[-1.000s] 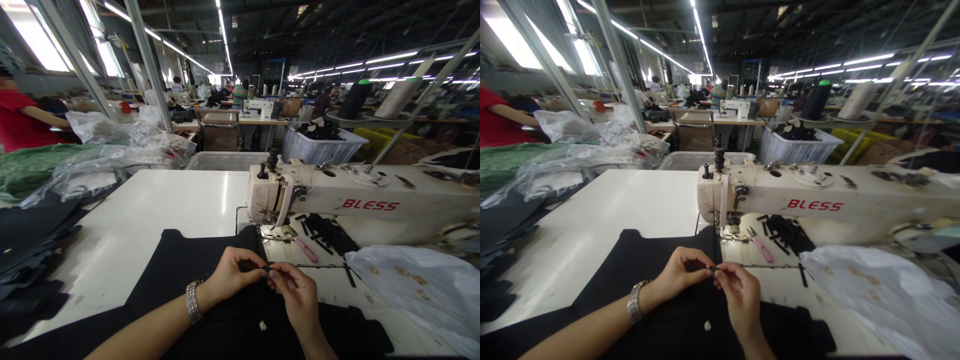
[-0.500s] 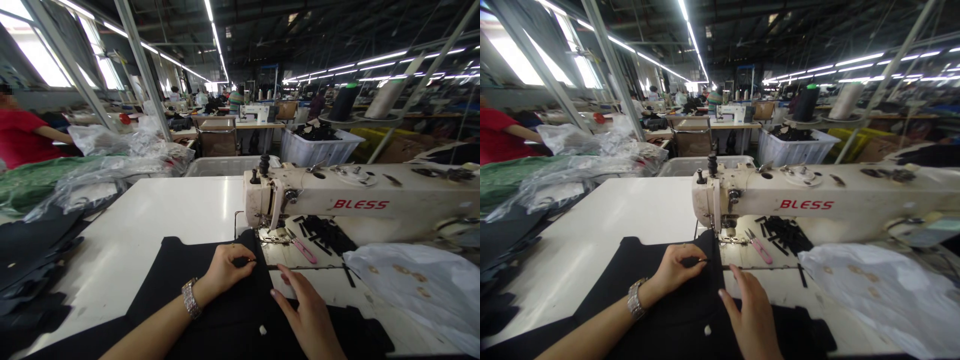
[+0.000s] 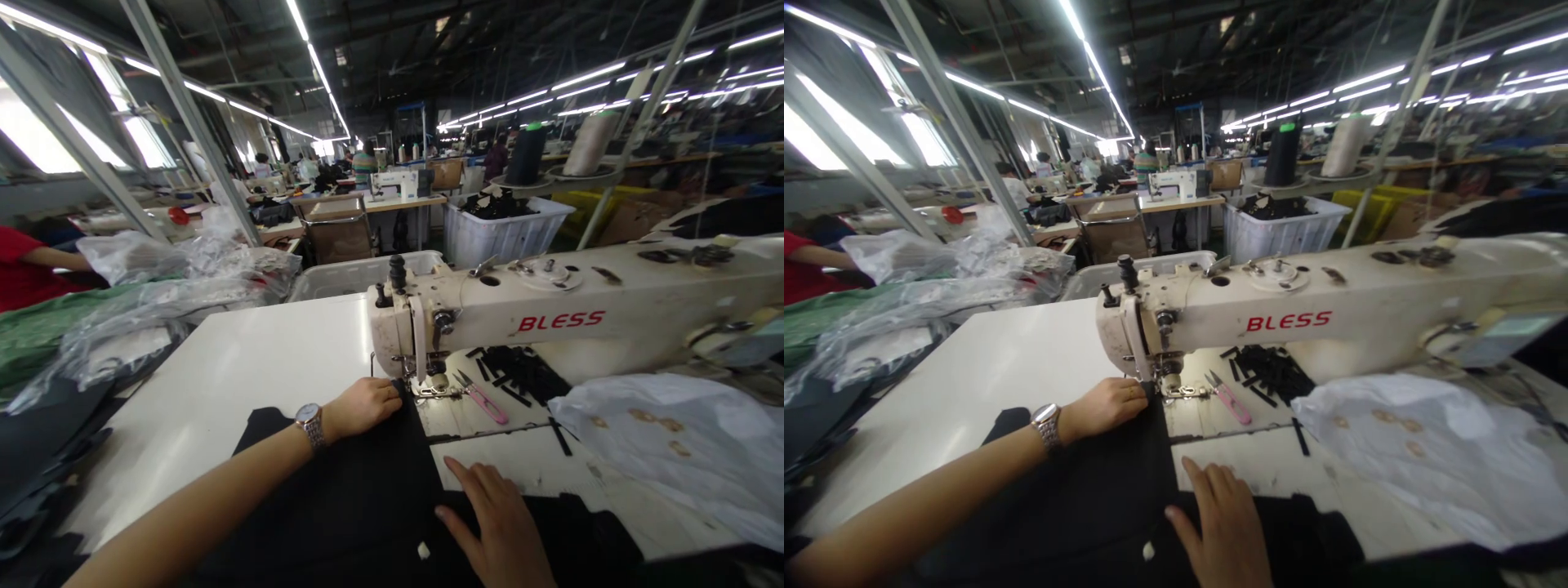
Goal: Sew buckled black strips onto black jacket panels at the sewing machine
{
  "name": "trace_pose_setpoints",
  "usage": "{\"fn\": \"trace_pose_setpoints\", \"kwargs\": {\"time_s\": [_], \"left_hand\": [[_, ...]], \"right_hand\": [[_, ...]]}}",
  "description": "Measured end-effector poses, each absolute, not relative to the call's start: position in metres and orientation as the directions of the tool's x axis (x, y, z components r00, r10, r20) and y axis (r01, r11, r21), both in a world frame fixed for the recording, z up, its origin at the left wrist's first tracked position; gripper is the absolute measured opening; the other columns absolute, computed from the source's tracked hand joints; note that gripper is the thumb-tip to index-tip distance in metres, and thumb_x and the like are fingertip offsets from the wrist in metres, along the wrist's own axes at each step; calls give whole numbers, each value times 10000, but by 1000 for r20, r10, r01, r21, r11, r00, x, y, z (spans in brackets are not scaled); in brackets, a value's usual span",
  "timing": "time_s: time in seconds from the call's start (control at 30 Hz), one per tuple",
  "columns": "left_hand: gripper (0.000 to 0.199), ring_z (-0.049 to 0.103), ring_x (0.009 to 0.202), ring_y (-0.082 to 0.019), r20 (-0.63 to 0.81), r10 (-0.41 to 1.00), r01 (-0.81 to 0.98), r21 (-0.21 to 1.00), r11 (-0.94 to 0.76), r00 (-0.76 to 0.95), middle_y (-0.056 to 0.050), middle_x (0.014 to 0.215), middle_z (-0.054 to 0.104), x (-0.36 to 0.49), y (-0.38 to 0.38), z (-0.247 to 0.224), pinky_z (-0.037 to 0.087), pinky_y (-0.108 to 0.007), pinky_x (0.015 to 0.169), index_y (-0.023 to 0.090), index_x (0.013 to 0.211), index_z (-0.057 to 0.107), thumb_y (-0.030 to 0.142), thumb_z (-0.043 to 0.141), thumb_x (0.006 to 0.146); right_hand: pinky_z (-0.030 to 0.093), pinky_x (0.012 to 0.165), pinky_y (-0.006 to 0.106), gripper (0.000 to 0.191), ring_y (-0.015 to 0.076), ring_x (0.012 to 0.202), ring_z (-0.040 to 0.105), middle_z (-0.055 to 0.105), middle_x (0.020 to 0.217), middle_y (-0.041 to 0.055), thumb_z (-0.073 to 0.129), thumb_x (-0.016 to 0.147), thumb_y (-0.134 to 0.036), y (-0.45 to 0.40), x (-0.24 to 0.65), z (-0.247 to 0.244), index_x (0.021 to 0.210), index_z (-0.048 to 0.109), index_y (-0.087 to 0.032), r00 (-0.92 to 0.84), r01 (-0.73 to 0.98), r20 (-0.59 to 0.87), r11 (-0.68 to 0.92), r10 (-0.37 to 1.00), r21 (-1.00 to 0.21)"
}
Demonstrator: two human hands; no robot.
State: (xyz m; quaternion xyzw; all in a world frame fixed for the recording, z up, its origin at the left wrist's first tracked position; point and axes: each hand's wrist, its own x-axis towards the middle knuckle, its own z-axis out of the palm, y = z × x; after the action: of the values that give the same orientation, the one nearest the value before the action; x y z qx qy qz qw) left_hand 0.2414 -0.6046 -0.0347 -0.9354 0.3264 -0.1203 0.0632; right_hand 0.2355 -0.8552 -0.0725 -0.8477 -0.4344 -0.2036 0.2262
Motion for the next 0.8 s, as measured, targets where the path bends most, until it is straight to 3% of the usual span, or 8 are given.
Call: {"fn": "trace_pose_setpoints", "kwargs": {"time_s": [0.3, 0.6, 0.8], "left_hand": [[290, 493, 733, -171, 124, -659, -631, -202, -749, 742, -83, 771, 561, 237, -603, -33, 460, -277, 649, 98, 848, 556, 159, 276, 894], [269, 521, 795, -173, 377, -587, -575, -157, -803, 717, -105, 846, 586, 226, -603, -47, 487, -284, 681, 73, 898, 555, 143, 296, 887], [276, 535, 748, -158, 394, -590, -552, -218, -805, 705, -89, 840, 598, 239, -599, -50, 464, -269, 648, 100, 912, 556, 153, 286, 889]], "right_hand": [[452, 647, 361, 368, 215, 729, 585, 616, 800, 67, 310, 867, -417, -856, 234, -78, 1047, 511, -167, 575, 803, 531, -552, 622, -224], [403, 606, 321, 277, 189, 673, 564, 601, 721, 23, 324, 868, -352, -857, 235, -71, 916, 561, -216, 535, 841, 521, -478, 665, -252], [385, 585, 312, 243, 182, 649, 550, 581, 699, 18, 372, 851, -322, -858, 236, -72, 956, 559, -208, 460, 885, 499, -423, 735, -193]]}}
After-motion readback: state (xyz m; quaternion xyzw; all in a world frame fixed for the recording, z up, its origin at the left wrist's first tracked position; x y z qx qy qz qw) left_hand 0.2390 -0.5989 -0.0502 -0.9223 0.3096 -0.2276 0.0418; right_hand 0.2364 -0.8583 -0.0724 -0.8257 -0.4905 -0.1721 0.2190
